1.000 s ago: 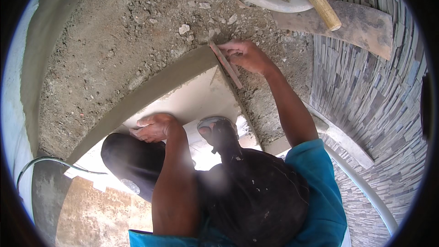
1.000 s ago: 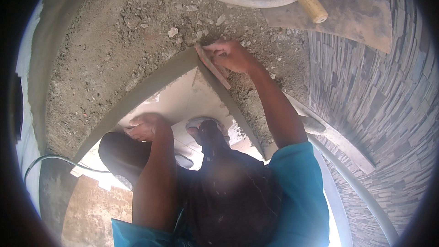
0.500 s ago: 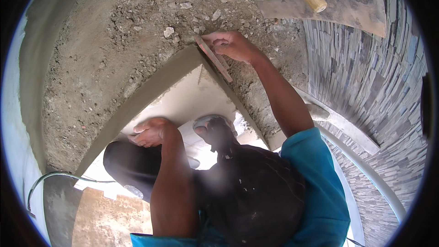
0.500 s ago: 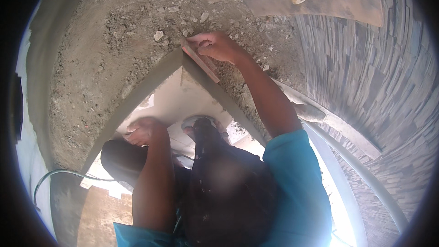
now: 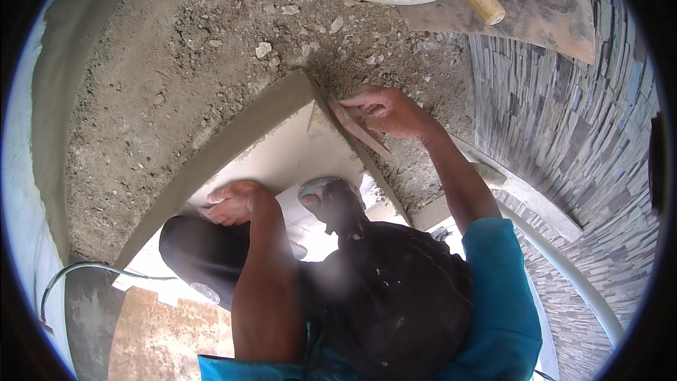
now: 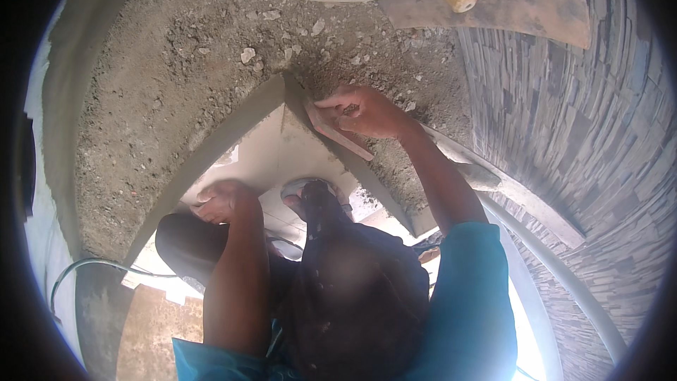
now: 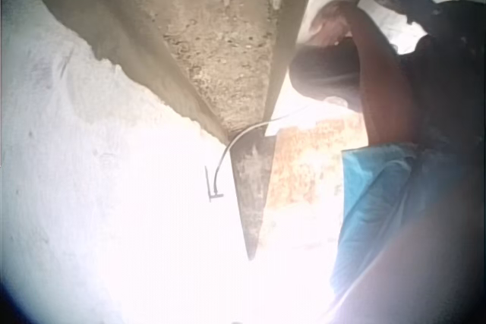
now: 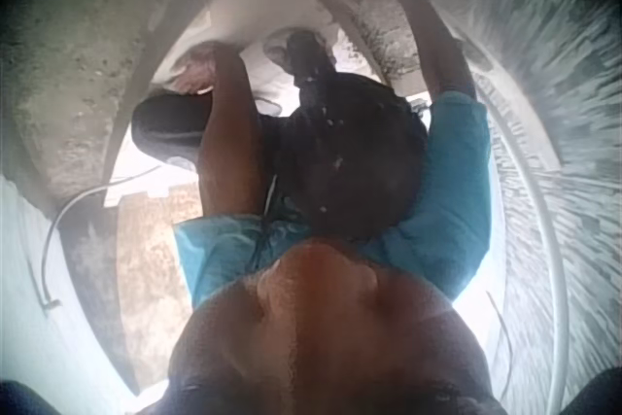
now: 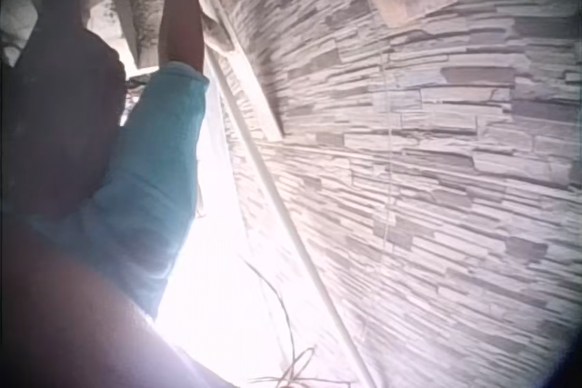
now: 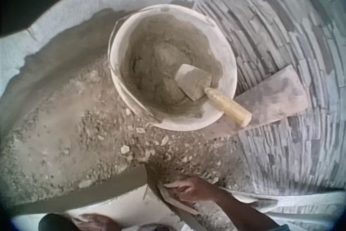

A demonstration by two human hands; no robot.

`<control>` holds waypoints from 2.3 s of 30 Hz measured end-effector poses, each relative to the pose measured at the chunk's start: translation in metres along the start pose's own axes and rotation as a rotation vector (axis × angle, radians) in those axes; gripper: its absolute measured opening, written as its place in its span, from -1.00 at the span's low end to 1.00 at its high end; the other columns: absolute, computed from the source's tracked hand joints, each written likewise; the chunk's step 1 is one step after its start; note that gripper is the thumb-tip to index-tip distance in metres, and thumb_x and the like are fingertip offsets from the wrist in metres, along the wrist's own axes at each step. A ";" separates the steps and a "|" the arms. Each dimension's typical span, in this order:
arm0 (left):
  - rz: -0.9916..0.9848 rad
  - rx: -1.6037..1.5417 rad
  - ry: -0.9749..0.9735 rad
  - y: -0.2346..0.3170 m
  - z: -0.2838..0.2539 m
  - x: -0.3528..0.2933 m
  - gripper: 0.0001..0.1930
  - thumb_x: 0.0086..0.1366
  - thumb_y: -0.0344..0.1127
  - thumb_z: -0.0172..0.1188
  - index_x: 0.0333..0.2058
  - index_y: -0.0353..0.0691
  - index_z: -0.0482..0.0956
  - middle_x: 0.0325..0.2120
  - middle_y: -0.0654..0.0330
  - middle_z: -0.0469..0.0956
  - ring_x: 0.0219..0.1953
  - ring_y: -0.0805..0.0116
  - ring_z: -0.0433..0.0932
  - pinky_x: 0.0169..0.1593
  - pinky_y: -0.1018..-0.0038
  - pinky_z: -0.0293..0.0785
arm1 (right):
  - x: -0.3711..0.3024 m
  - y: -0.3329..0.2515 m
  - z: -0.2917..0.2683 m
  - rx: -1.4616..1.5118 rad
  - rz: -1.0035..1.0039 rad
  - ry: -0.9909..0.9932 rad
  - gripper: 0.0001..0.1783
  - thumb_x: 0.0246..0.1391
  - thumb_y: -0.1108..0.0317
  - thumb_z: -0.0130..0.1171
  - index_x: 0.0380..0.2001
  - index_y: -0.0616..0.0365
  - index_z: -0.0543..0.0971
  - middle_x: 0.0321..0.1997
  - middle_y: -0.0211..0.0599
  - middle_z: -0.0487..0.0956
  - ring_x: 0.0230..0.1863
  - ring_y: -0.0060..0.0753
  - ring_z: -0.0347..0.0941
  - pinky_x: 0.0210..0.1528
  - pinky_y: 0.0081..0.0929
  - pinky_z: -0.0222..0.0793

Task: The person smooths wet concrete on stair treads and risers using a wooden float and a trowel. They repeatedly scrape and level the surface, occasionally pausing to reposition or retrieve tools.

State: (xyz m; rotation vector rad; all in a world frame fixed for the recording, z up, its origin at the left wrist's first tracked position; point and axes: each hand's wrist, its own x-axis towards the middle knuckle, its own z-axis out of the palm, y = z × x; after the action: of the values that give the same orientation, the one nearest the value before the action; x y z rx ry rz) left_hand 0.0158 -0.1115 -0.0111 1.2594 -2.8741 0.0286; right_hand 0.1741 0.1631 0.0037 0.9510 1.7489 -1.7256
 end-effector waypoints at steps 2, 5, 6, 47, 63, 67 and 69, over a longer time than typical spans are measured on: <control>0.000 0.008 0.003 0.000 -0.002 0.000 -0.37 0.56 0.12 -0.38 0.34 -0.25 0.19 0.21 -0.17 0.31 0.24 -0.20 0.32 0.26 -0.07 0.31 | -0.002 -0.008 0.000 -0.046 -0.083 0.097 -0.45 0.02 0.53 0.27 0.12 -0.15 0.67 0.04 -0.37 0.61 0.04 -0.34 0.58 0.09 -0.34 0.53; -0.009 0.010 0.003 0.003 -0.002 -0.003 -0.37 0.56 0.11 -0.38 0.34 -0.26 0.20 0.21 -0.16 0.31 0.24 -0.20 0.31 0.26 -0.06 0.30 | -0.002 -0.031 -0.010 -0.313 -0.333 0.248 -0.43 -0.04 0.59 0.25 0.06 -0.17 0.70 0.01 -0.51 0.58 0.05 -0.43 0.54 0.06 -0.31 0.44; -0.004 0.006 0.006 0.004 -0.002 -0.004 -0.38 0.56 0.11 -0.37 0.33 -0.26 0.20 0.22 -0.15 0.31 0.24 -0.19 0.31 0.27 -0.06 0.29 | 0.000 -0.037 -0.013 -0.483 -0.433 0.293 -0.44 -0.06 0.58 0.26 0.04 -0.20 0.71 0.01 -0.55 0.57 0.04 -0.45 0.53 0.06 -0.30 0.39; 0.010 -0.039 0.031 -0.010 0.014 0.007 -0.39 0.56 0.04 -0.36 0.33 -0.30 0.22 0.23 -0.20 0.33 0.24 -0.17 0.35 0.29 -0.05 0.28 | 0.058 -0.005 0.029 0.178 -0.052 0.162 -0.51 0.15 0.47 0.12 0.18 0.16 0.60 0.06 -0.33 0.66 -0.04 -0.50 0.55 0.05 -0.46 0.49; 0.160 0.052 0.009 0.002 0.010 0.001 -0.38 0.56 0.08 -0.35 0.31 -0.31 0.21 0.16 -0.19 0.35 0.22 -0.20 0.36 0.23 -0.07 0.36 | 0.078 -0.004 0.027 0.296 -0.100 0.180 -0.53 0.14 0.45 0.20 0.15 -0.03 0.65 0.00 -0.34 0.68 0.00 -0.48 0.57 0.16 -0.41 0.47; 0.202 0.076 0.012 -0.004 0.014 0.005 -0.39 0.55 0.07 -0.33 0.32 -0.30 0.20 0.16 -0.17 0.35 0.22 -0.17 0.36 0.24 -0.06 0.35 | 0.018 0.009 0.039 0.162 -0.164 0.197 -0.56 0.10 0.40 0.26 0.09 -0.11 0.70 -0.02 -0.33 0.69 -0.06 -0.40 0.59 0.16 -0.35 0.47; 0.205 0.064 0.013 -0.004 0.018 0.008 -0.39 0.55 0.07 -0.32 0.32 -0.30 0.20 0.16 -0.16 0.36 0.22 -0.16 0.36 0.24 -0.06 0.35 | -0.018 0.015 0.039 0.130 -0.196 0.175 -0.58 0.10 0.37 0.29 0.07 -0.15 0.72 -0.02 -0.33 0.70 -0.12 -0.38 0.60 0.17 -0.33 0.46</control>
State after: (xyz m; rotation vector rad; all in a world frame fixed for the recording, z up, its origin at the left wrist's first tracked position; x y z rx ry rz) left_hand 0.0132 -0.1209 -0.0293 0.9625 -3.0008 0.1288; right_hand 0.1924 0.1215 0.0053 1.0434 1.9154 -1.9514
